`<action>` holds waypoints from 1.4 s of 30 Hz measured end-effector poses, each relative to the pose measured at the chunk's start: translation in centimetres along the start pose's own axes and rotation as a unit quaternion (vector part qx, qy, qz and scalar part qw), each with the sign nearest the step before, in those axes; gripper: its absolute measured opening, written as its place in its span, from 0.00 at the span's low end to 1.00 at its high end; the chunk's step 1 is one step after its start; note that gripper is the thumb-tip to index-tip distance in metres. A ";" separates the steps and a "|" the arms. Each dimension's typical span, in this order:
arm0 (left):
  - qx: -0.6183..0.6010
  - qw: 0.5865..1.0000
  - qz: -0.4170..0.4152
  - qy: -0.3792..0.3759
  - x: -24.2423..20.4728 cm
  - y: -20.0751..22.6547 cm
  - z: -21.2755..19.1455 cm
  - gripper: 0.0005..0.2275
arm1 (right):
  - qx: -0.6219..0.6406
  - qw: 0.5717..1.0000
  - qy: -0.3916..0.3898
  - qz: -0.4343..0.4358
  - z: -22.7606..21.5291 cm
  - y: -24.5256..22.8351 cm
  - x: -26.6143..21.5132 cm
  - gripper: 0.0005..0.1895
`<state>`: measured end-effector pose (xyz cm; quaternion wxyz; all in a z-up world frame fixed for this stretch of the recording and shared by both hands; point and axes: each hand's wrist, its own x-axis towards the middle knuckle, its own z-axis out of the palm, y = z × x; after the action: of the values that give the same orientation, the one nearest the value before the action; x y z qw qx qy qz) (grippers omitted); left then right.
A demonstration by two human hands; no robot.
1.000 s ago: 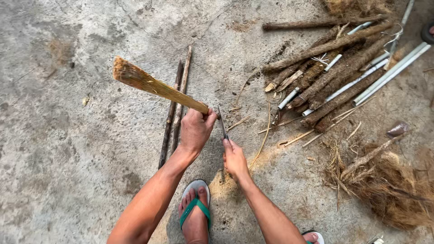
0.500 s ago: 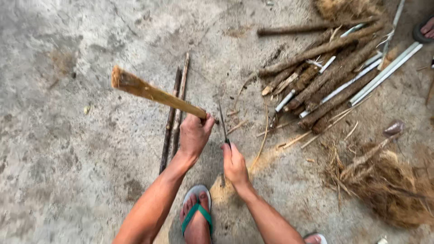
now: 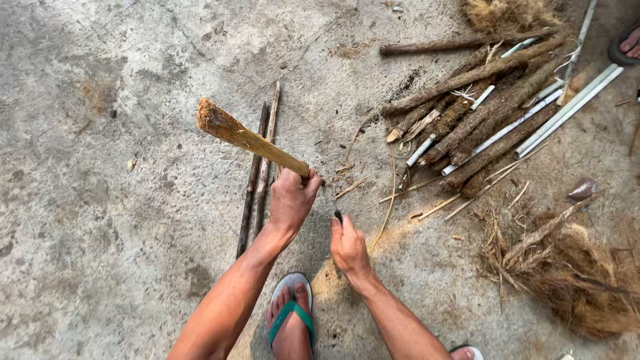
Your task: The person uses a knife to shave and smooth a wooden stick, removing bark and shaping the wood. The person holds the stick with one hand and uses the knife with the other to peel away layers of the wood surface. The person works on a concrete floor surrounded by other sticks and fibrous material.
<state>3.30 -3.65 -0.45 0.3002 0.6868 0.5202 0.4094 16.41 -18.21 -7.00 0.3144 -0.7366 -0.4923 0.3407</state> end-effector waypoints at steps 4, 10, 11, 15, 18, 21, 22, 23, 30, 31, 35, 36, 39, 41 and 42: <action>0.003 0.999 -0.020 -0.027 0.8 0.1 -0.2 0.06 | 0.227 0.903 -0.128 0.341 -0.1 -0.5 2.2 0.25; -0.013 0.998 0.026 -0.047 0.6 0.7 -1.1 0.05 | 0.419 0.809 -0.139 0.389 -1.9 -1.5 2.4 0.23; -0.020 0.996 0.043 -0.069 0.9 0.5 -1.3 0.05 | 0.435 0.824 -0.131 0.338 -2.0 -1.7 2.0 0.23; -0.018 0.989 0.080 -0.123 1.8 1.4 -1.9 0.04 | 0.394 0.907 -0.080 0.127 -4.0 -3.9 3.8 0.22; 0.006 0.975 -0.004 -0.224 3.2 2.1 -2.1 0.05 | 0.340 0.938 -0.052 0.035 -6.4 -6.0 5.5 0.18; -0.055 0.962 0.053 -0.263 4.1 2.6 -2.4 0.08 | 0.292 0.956 -0.005 -0.039 -8.1 -6.9 6.8 0.15; -0.061 0.957 0.039 -0.282 4.0 2.7 -2.4 0.08 | 0.270 0.961 0.011 -0.065 -8.5 -6.9 7.0 0.15; -0.068 0.950 0.025 -0.303 3.8 2.8 -2.3 0.08 | 0.288 0.956 0.015 -0.050 -8.7 -6.8 7.0 0.15; -0.400 0.788 -0.182 -0.432 1.2 3.7 -1.7 0.14 | 0.387 0.922 -0.004 0.007 -9.1 -6.7 5.9 0.09; -0.415 0.775 -0.207 -0.429 0.8 3.7 -1.4 0.14 | 0.396 0.918 -0.006 -0.001 -9.1 -6.7 5.8 0.09; -0.536 0.699 -0.304 -0.362 -1.3 3.1 0.3 0.15 | 0.415 0.910 0.003 -0.004 -9.5 -6.8 5.7 0.16; -0.579 0.671 -0.326 -0.330 -1.7 3.0 0.7 0.16 | 0.423 0.906 0.001 -0.004 -9.8 -6.7 5.6 0.19; -0.614 0.636 -0.387 -0.264 -2.2 3.2 1.3 0.17 | 0.411 0.912 -0.004 -0.018 -10.3 -5.6 5.2 0.22; -0.598 0.640 -0.417 -0.244 -2.3 3.8 1.1 0.18 | 0.396 0.917 -0.022 -0.035 -10.5 -4.6 5.4 0.20; -0.589 0.642 -0.431 -0.234 -2.2 4.1 0.9 0.18 | 0.392 0.918 -0.037 -0.044 -10.7 -4.2 5.5 0.18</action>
<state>5.77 -6.84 1.98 0.8957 0.1357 0.3187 0.2788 24.51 -13.07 1.35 0.5741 -0.5189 -0.3631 0.5190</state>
